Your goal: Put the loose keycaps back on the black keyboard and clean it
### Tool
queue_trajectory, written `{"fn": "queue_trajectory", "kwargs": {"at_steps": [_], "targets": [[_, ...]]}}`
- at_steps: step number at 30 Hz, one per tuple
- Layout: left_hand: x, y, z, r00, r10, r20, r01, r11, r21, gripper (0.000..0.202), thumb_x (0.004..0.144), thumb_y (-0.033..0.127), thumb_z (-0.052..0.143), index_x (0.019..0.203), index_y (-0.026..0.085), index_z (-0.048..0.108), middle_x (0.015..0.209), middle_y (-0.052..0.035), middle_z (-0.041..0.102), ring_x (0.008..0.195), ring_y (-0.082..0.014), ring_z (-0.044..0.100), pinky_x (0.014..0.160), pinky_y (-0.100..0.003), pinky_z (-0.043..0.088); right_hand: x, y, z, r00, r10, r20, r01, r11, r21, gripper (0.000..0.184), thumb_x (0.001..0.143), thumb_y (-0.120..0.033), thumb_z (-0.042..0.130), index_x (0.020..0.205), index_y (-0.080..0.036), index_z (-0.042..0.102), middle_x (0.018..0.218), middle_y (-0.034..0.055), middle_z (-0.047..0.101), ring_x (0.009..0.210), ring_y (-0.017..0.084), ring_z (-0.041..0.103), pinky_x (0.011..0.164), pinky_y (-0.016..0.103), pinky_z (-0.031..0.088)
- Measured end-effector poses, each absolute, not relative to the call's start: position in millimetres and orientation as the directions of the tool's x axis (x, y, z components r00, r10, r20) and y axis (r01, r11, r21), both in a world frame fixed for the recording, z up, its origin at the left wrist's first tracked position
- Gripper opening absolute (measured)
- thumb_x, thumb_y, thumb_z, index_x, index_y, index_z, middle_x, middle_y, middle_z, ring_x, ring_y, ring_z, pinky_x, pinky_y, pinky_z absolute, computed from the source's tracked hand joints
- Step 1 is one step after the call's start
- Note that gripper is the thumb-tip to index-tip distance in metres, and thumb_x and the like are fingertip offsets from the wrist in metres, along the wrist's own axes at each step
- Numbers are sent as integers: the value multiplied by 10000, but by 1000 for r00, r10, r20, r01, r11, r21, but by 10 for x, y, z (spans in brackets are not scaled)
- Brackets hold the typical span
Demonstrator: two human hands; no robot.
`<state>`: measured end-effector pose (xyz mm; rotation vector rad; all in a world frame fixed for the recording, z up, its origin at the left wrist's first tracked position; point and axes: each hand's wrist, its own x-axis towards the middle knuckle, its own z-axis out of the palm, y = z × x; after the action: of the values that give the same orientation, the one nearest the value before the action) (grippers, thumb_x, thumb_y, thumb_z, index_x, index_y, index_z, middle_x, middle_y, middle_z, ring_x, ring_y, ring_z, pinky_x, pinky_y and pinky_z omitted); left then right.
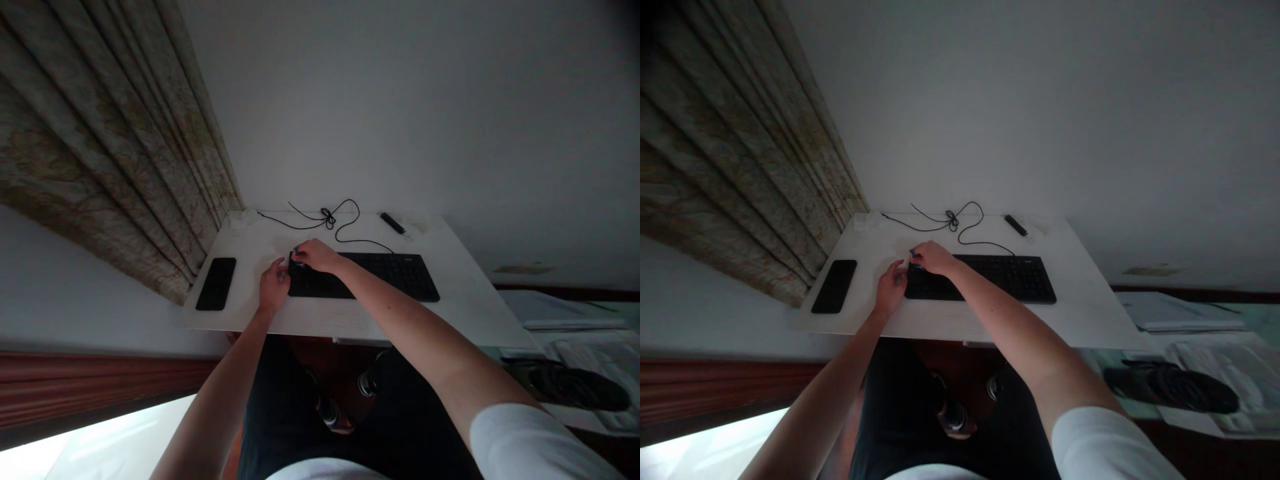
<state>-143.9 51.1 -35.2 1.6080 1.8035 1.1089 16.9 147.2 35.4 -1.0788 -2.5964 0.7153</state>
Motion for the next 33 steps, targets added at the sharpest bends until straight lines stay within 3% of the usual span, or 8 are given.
{"fn": "queue_trajectory", "kwargs": {"at_steps": [12,21,27,33], "targets": [[-1441,503,-343,-213,966,143,560,1,828,589,833,65,567,1399,221,520,1126,-75,760,1062,-222,713,990,-383,533,-102,1441,284,-704,699,127,462,586,-665,171,927,-157,622,900,-162,791,844,48,766,771,133,673,721,223,422],[-1448,495,-365,-232,956,181,533,-30,846,456,852,101,544,1290,202,626,1064,-62,774,1016,-208,724,997,-375,536,386,1464,359,-669,739,79,573,581,-578,174,926,-184,622,907,-196,794,907,53,785,865,172,704,778,250,449],[-1455,504,-361,-238,954,180,513,-34,858,349,869,159,572,1195,199,690,1032,-67,776,981,-212,731,985,-390,543,1189,1414,463,-589,806,-53,698,474,-537,173,922,-234,621,921,-205,792,858,41,778,764,164,689,741,261,465],[-1455,496,-335,-232,957,175,534,-25,845,336,869,180,560,1170,219,703,1030,-50,776,998,-217,728,1000,-404,540,1909,1356,463,-506,858,-93,758,390,-523,174,914,-266,635,939,-191,790,886,64,777,800,181,688,762,283,479]]}}
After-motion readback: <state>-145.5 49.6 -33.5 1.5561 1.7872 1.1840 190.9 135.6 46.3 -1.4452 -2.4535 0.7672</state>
